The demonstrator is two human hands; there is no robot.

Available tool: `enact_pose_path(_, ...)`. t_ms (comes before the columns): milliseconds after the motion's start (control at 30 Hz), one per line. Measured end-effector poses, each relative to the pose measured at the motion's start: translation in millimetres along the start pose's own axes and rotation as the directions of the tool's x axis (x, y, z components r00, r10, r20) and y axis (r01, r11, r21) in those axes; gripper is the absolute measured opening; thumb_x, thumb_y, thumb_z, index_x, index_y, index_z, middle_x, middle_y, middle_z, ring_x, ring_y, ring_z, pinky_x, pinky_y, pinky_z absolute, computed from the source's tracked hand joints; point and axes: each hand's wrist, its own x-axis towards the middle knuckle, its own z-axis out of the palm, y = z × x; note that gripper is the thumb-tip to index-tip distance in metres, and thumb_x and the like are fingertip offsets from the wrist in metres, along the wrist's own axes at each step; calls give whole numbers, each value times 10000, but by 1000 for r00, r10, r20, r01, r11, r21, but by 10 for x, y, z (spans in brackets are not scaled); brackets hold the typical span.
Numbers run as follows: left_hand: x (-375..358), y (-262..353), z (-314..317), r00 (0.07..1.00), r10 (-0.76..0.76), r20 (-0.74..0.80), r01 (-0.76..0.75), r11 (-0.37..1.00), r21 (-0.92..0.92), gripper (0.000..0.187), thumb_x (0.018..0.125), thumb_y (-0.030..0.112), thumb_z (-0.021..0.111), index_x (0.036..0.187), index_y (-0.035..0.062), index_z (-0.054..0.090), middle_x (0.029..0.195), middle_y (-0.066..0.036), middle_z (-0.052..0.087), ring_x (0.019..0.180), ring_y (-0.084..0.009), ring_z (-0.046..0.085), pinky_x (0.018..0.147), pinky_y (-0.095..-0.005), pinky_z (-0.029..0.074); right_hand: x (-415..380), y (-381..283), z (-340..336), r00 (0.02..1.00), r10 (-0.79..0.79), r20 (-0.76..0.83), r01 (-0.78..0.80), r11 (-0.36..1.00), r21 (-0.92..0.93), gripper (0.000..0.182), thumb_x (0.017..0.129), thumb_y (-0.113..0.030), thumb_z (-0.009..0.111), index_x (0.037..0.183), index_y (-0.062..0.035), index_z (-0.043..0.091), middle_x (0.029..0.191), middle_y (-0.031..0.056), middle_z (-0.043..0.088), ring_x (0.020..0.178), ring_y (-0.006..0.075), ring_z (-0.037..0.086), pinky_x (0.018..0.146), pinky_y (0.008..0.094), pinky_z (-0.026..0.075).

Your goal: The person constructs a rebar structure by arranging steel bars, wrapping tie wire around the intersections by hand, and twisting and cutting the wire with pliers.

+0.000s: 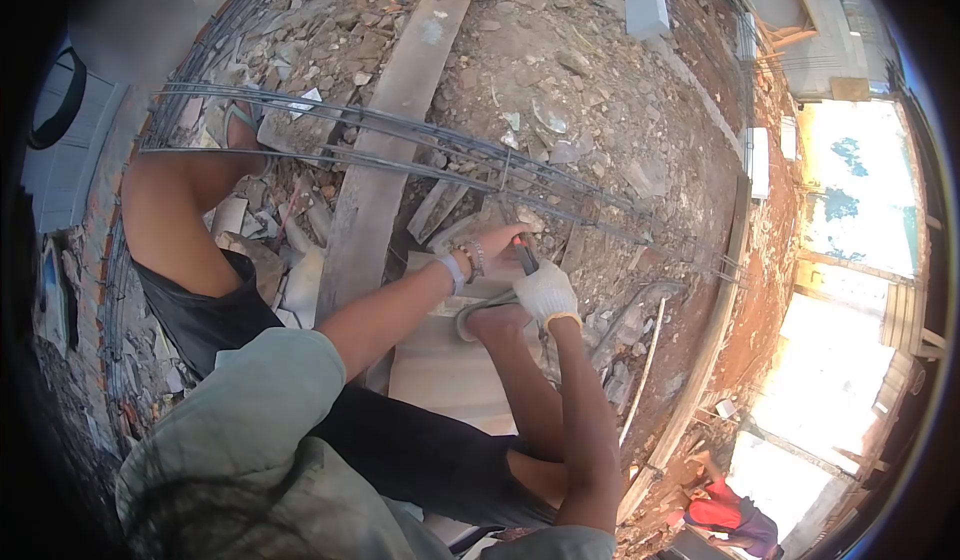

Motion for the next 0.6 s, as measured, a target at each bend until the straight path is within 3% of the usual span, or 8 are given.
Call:
enact_pose_path(33,-33,12,106,997,-9,-83,9,1000,5,323,922,362,656,736,123,546,883,-48,653,876,-221,690,868,-366,542,-6,-36,-159,1000,-4,-2,4,1000,-15,440,752,-291,686,1045,34,646,999,274,684,983,424,663,853,465,519)
enact_pose_path(67,0,51,160,997,-47,-62,39,990,-133,325,915,358,673,754,110,536,918,-42,646,863,-216,695,843,-383,569,-26,-80,-341,1000,-11,-3,11,999,-34,474,744,-307,682,1062,42,641,1032,297,669,1018,440,646,869,479,512)
enact_pose_path(167,-32,177,536,955,-22,-295,19,1000,-12,327,900,348,699,762,108,525,919,-64,651,825,-205,698,730,-381,599,7,-12,-374,997,-70,-41,67,996,-66,442,754,-305,663,1037,34,654,998,304,673,1001,442,653,849,478,518)
enact_pose_path(200,247,55,460,949,-4,-317,-7,999,-34,335,897,362,704,780,99,532,845,-65,629,770,-196,693,616,-359,602,50,20,-367,993,-102,-62,97,992,-78,409,764,-296,655,1016,26,663,965,296,683,976,435,665,831,471,525)
enact_pose_path(300,480,-28,476,924,-49,-379,-46,970,-238,321,871,316,744,767,61,579,722,-55,625,624,-204,682,579,-353,611,64,43,-446,982,-179,-62,174,982,-70,411,754,-290,656,1027,15,661,980,284,681,978,442,655,826,473,522)
enact_pose_path(333,527,-51,523,900,-2,-435,-97,974,-206,324,879,321,738,759,60,586,711,-56,642,627,-195,680,564,-345,592,155,116,-450,978,-202,-49,198,976,-88,412,749,-288,659,1033,11,656,980,282,678,975,443,652,823,475,519)
enact_pose_path(467,675,-68,651,882,84,-463,-157,980,-121,297,917,298,688,794,35,629,752,-96,700,642,-200,684,605,-347,571,582,382,-589,946,-323,27,322,931,-174,412,737,-274,664,1054,-13,637,987,277,668,968,445,640,819,484,509)
enact_pose_path(600,941,-125,646,868,26,-495,-194,937,-292,303,934,327,650,847,43,705,854,-69,743,671,-173,690,594,-319,539,807,457,-709,919,-384,83,393,900,-187,392,742,-267,657,1055,-34,615,989,267,667,974,439,634,824,495,504)
